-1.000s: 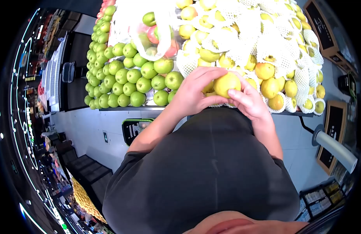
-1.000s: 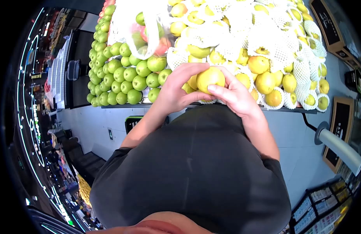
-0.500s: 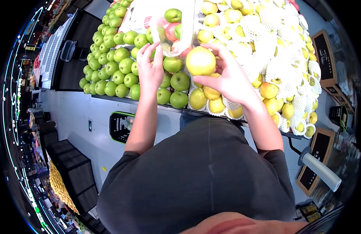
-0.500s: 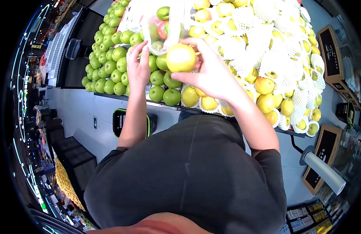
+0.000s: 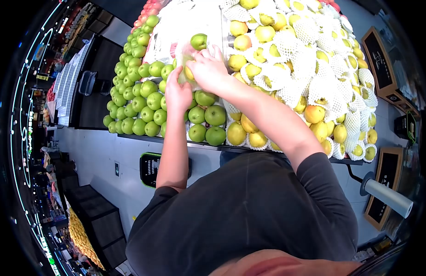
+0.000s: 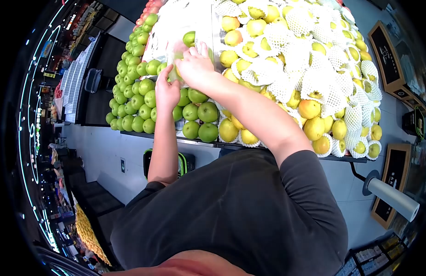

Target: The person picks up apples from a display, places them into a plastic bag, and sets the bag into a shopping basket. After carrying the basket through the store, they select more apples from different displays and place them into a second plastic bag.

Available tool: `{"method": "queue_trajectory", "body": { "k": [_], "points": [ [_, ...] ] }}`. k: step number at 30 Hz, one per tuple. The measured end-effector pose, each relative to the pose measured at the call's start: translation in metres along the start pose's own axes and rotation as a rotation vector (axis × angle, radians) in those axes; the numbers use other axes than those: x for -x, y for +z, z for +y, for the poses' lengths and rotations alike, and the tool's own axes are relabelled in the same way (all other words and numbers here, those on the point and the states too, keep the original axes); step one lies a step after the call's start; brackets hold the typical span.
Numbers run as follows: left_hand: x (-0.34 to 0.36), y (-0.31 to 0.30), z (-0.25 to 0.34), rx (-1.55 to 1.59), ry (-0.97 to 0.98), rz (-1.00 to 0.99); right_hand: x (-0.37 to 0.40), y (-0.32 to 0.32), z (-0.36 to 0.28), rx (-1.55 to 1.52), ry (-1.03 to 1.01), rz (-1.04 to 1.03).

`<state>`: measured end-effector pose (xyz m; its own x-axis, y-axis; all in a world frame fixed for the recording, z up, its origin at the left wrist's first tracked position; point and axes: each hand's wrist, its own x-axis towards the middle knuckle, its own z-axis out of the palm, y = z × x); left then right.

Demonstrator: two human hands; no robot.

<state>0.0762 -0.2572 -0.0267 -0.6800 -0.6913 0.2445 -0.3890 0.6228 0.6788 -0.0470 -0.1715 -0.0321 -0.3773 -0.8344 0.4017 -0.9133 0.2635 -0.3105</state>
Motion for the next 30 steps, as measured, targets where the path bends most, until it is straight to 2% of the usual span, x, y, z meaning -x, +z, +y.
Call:
{"method": "queue_trajectory", "body": {
  "k": [1,2,5,6,7,8,9,11,13,15,17,19,21,23,25,27,28,30],
  "points": [
    [0.0,-0.002,0.001,-0.033,0.015,0.024,0.006,0.001,-0.001,-0.003,0.009,-0.001],
    [-0.005,0.003,-0.02,-0.135,0.168,0.075,0.011,0.003,-0.002,-0.008,-0.022,0.064],
    [0.0,-0.005,0.005,-0.027,0.055,-0.006,0.037,-0.018,-0.009,-0.041,-0.082,0.172],
    [0.001,-0.005,0.0,-0.028,0.045,-0.016,0.051,-0.035,-0.015,-0.24,-0.083,0.215],
    [-0.002,-0.005,-0.007,-0.064,0.134,0.0,0.066,-0.048,-0.018,-0.435,-0.08,0.258],
    [-0.001,-0.003,-0.012,-0.099,0.225,0.018,0.082,-0.057,-0.019,-0.435,-0.071,0.249],
    [0.002,-0.003,-0.008,-0.096,0.217,0.008,0.098,-0.066,-0.02,-0.559,-0.058,0.236],
    [0.008,-0.009,0.004,0.071,0.03,-0.114,0.134,-0.082,-0.019,-0.685,-0.034,0.223],
    [0.014,-0.009,0.002,0.007,0.068,-0.115,0.171,-0.096,-0.011,-0.848,0.114,-0.001],
    [0.02,-0.007,0.001,-0.032,0.113,-0.116,0.198,-0.093,-0.003,-0.885,0.193,0.027],
    [0.024,-0.004,0.002,0.026,0.056,-0.16,0.229,-0.099,0.002,-0.894,0.335,0.09],
    [0.029,-0.002,-0.003,-0.009,0.069,-0.174,0.247,-0.11,0.005,-1.08,0.47,-0.037],
    [0.039,-0.005,0.012,-0.083,0.092,-0.205,0.265,-0.11,0.006,-1.166,0.529,0.005],
    [0.046,-0.007,0.016,-0.158,0.174,-0.212,0.272,-0.119,0.009,-1.377,0.523,-0.103],
    [0.051,-0.013,0.036,-0.263,0.166,-0.253,0.279,-0.124,0.01,-1.401,0.528,-0.048],
    [0.052,-0.014,0.055,-0.374,0.143,-0.285,0.287,-0.125,0.01,-1.38,0.616,0.205],
    [0.051,-0.013,0.063,-0.326,0.149,-0.308,0.291,-0.121,0.013,-1.401,0.656,0.367],
    [0.051,-0.006,0.075,-0.218,0.199,-0.356,0.301,-0.118,0.023,-1.261,0.781,0.555]
  ]
}}
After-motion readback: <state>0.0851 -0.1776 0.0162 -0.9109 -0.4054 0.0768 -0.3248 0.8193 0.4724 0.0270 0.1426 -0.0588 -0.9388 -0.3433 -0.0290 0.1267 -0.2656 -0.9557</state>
